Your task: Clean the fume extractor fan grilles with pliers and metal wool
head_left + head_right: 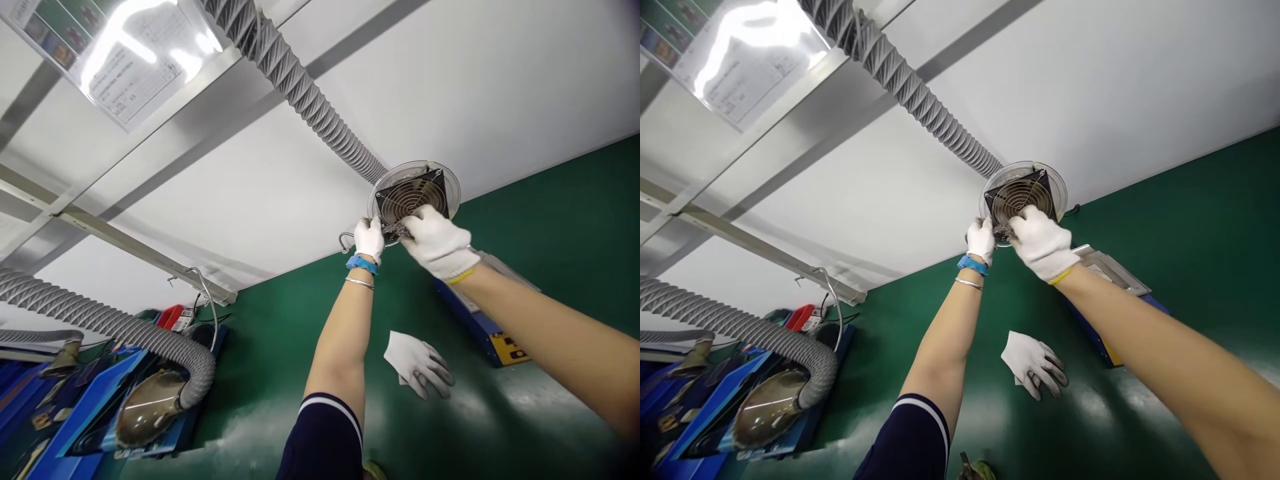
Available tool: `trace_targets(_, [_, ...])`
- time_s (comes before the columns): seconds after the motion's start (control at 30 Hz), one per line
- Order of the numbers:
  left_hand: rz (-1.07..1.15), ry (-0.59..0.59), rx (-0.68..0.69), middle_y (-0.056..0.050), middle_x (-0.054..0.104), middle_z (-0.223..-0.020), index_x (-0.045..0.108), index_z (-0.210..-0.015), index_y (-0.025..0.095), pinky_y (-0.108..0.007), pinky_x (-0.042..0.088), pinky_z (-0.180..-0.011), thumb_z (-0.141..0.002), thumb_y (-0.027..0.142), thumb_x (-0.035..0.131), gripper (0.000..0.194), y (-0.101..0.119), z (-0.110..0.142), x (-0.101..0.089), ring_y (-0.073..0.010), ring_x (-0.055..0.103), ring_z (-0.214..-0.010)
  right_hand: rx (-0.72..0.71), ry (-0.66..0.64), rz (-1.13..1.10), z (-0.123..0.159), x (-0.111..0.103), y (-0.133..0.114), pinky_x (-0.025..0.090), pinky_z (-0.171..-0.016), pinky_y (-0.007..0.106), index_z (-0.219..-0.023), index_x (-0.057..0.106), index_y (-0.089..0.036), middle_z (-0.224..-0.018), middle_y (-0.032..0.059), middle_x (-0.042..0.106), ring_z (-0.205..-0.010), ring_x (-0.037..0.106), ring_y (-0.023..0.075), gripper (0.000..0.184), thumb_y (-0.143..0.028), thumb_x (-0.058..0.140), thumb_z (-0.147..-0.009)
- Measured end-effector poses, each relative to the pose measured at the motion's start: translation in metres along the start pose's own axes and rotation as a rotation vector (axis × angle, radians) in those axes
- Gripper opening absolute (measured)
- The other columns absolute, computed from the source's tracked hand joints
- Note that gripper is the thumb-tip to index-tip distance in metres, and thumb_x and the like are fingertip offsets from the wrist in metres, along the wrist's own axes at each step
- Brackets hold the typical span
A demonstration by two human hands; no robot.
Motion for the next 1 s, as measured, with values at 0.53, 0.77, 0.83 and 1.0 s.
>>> trace_targets(0.53, [0.03, 0.19, -0.021, -0.003, 0.061, -0.077, 0.052, -0.075, 0.019, -0.03, 0.046, -0.08, -0.086, 0.049, 0.059, 0.033, 0.019, 0.017, 0.0, -0.0154, 0.056, -0.079, 0.279, 0.158, -0.07, -0.001, -0.014, 0.04, 0.03, -0.061, 0.028, -0.116, 0.06, -0.022, -0.112, 0.0093, 0.054, -0.075, 0.05, 0.0171, 0.036, -0.047, 0.054, -0.09])
trace_targets(0.77, [0.033, 0.232, -0.068, -0.003, 0.06, -0.076, 0.052, -0.071, 0.018, -0.031, 0.046, -0.083, -0.085, 0.045, 0.061, 0.032, 0.023, 0.027, -0.012, -0.0163, 0.057, -0.083, 0.082, 0.12, -0.092, 0.002, -0.009, 0.0, 0.028, -0.058, 0.027, -0.113, 0.059, -0.021, -0.115, 0.0094, 0.053, -0.072, 0.049, 0.0152, 0.031, -0.041, 0.053, -0.091])
trace_targets(0.83, [0.076, 0.236, -0.075, -0.003, 0.06, -0.076, 0.052, -0.073, 0.018, -0.031, 0.046, -0.081, -0.085, 0.046, 0.06, 0.032, 0.021, 0.029, -0.014, -0.0158, 0.058, -0.082, 0.182, 0.167, -0.094, 0.004, -0.012, 0.01, 0.027, -0.058, 0.028, -0.114, 0.059, -0.022, -0.113, 0.0093, 0.054, -0.072, 0.048, 0.0158, 0.033, -0.044, 0.054, -0.09])
trace_targets(1.0, [0.07, 0.263, -0.057, -0.002, 0.059, -0.073, 0.05, -0.068, 0.018, -0.03, 0.047, -0.077, -0.083, 0.048, 0.062, 0.035, 0.024, 0.036, -0.016, -0.0146, 0.057, -0.076, 0.199, 0.149, -0.173, 0.009, -0.011, 0.005, 0.031, -0.061, 0.027, -0.113, 0.061, -0.02, -0.114, 0.0108, 0.055, -0.073, 0.047, 0.0153, 0.031, -0.04, 0.051, -0.092])
Point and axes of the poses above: each hand's wrist, its own z-axis away from the middle knuckle, its own x-axis out of the palm, y = z × x, the point moved 9 cm from there along -z, towards the middle knuckle
